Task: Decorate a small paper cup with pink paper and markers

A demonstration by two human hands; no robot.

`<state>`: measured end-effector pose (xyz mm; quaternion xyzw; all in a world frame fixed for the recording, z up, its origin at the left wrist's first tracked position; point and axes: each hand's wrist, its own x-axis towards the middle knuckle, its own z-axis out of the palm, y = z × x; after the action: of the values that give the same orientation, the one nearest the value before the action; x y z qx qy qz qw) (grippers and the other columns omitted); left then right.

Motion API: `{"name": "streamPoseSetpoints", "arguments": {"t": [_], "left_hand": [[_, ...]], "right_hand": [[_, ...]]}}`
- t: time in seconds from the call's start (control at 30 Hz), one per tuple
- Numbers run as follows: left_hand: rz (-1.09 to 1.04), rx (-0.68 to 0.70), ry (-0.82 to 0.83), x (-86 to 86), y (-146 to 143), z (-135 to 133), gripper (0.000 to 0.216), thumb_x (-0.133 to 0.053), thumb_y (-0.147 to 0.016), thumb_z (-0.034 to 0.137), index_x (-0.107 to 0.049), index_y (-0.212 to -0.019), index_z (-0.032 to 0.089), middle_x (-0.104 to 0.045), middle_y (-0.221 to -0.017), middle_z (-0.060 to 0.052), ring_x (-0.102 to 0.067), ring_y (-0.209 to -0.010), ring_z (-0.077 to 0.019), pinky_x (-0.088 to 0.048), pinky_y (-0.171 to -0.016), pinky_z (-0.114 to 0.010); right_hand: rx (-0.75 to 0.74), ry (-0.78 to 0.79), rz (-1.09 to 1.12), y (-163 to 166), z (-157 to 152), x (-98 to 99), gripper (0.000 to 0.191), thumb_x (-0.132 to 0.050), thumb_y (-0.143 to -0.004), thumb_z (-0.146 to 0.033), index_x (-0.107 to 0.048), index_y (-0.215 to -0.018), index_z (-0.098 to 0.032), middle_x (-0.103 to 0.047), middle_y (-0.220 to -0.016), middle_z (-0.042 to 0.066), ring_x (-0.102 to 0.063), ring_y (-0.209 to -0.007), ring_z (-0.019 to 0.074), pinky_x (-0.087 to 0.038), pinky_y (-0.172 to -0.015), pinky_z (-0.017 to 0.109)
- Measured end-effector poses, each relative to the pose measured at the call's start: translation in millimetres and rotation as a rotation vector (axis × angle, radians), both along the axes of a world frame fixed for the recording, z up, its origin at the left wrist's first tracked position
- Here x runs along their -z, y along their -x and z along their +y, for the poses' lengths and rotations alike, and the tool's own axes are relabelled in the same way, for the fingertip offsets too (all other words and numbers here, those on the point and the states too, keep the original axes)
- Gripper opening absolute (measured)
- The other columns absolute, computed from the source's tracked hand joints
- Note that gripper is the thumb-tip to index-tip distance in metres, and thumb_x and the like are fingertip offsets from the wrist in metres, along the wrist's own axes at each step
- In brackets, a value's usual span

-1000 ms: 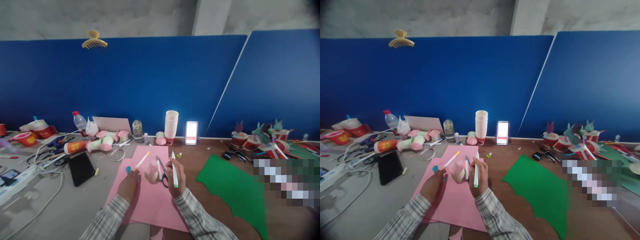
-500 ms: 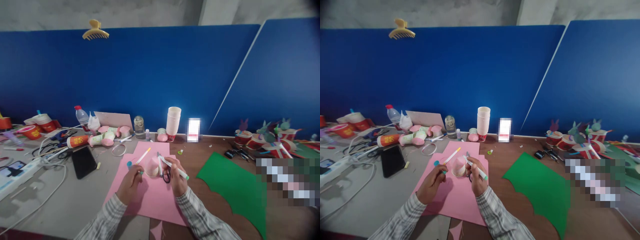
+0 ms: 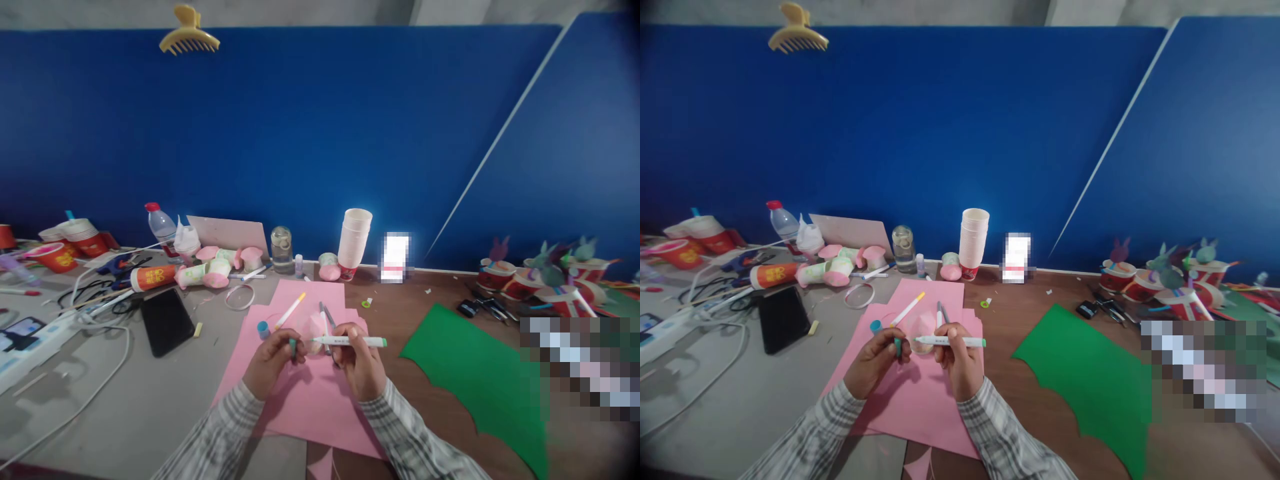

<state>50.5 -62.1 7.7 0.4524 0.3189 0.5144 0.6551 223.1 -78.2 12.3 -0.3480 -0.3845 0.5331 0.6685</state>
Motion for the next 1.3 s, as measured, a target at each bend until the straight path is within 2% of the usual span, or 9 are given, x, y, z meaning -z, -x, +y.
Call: {"name": "streamPoseSetpoints", "arguments": {"t": [0.17, 0.27, 0.37, 0.47, 0.63, 1.0, 1.3], "left_hand": [[-0.138, -0.089, 0.106, -5.1, 2.7, 0.3, 0.036, -0.076, -0.051, 0.038, -0.053, -0.072, 0.021, -0.071, -0.068, -0.002, -0.061, -0.058, -0.0163, -0.044, -0.053, -0.027], [-0.177, -0.082, 0.147, -6.4, 3.7, -0.8, 0.037, -0.078, -0.048, 0.036, -0.053, -0.07, 0.021, -0.066, -0.067, 0.003, -0.058, -0.051, -0.0116, -0.041, -0.048, -0.023], [-0.19, -0.077, 0.163, -6.9, 4.1, -2.0, 0.036, -0.079, -0.048, 0.036, -0.054, -0.07, 0.021, -0.057, -0.056, 0.007, -0.048, -0.043, -0.0064, -0.037, -0.043, -0.019], [-0.182, -0.035, 0.182, -8.1, 4.1, -3.6, 0.036, -0.078, -0.049, 0.037, -0.054, -0.07, 0.021, -0.054, -0.049, 0.007, -0.044, -0.042, -0.0062, -0.035, -0.04, -0.018], [-0.185, 0.025, 0.203, -10.6, 3.1, -5.3, 0.033, -0.079, -0.049, 0.034, -0.055, -0.068, 0.02, -0.055, -0.051, 0.006, -0.045, -0.043, -0.0061, -0.035, -0.039, -0.017], [-0.19, 0.007, 0.217, -8.8, 4.0, -3.5, 0.033, -0.079, -0.048, 0.032, -0.057, -0.069, 0.019, -0.057, -0.054, 0.005, -0.046, -0.044, -0.0066, -0.035, -0.039, -0.018], [-0.188, 0.003, 0.213, -6.2, 3.5, -1.9, 0.032, -0.079, -0.048, 0.031, -0.057, -0.068, 0.019, -0.056, -0.05, 0.006, -0.046, -0.043, -0.0064, -0.035, -0.04, -0.018]], "right_hand": [[-0.026, -0.055, -0.097, 3.5, -12.7, -0.2, 0.035, -0.059, -0.072, -0.051, -0.066, -0.073, -0.016, -0.059, -0.045, -0.003, -0.047, -0.038, 0.0095, -0.037, -0.037, 0.018], [-0.02, -0.134, -0.262, 3.7, -20.2, 0.2, 0.031, -0.058, -0.075, -0.045, -0.067, -0.078, -0.017, -0.061, -0.052, -0.001, -0.05, -0.043, 0.0108, -0.041, -0.04, 0.02], [-0.014, -0.176, -0.349, 2.9, -23.0, 1.9, 0.026, -0.057, -0.076, -0.04, -0.068, -0.081, -0.017, -0.062, -0.055, 0.0, -0.052, -0.044, 0.0117, -0.043, -0.041, 0.022], [-0.006, -0.187, -0.367, 2.7, -22.5, 2.9, 0.023, -0.057, -0.077, -0.037, -0.068, -0.081, -0.017, -0.062, -0.055, 0.0, -0.052, -0.044, 0.0121, -0.043, -0.04, 0.023], [0.006, -0.192, -0.371, 3.2, -22.7, 0.8, 0.021, -0.058, -0.076, -0.036, -0.068, -0.08, -0.018, -0.061, -0.054, -0.001, -0.052, -0.043, 0.0118, -0.043, -0.04, 0.022], [0.001, -0.21, -0.373, -0.1, -23.5, 0.3, 0.019, -0.057, -0.077, -0.035, -0.068, -0.08, -0.019, -0.062, -0.055, -0.001, -0.052, -0.044, 0.0117, -0.043, -0.04, 0.021], [0.008, -0.249, -0.406, 0.2, -24.3, -1.9, 0.018, -0.056, -0.078, -0.032, -0.068, -0.08, -0.019, -0.062, -0.055, 0.0, -0.054, -0.045, 0.0126, -0.044, -0.041, 0.022]]}}
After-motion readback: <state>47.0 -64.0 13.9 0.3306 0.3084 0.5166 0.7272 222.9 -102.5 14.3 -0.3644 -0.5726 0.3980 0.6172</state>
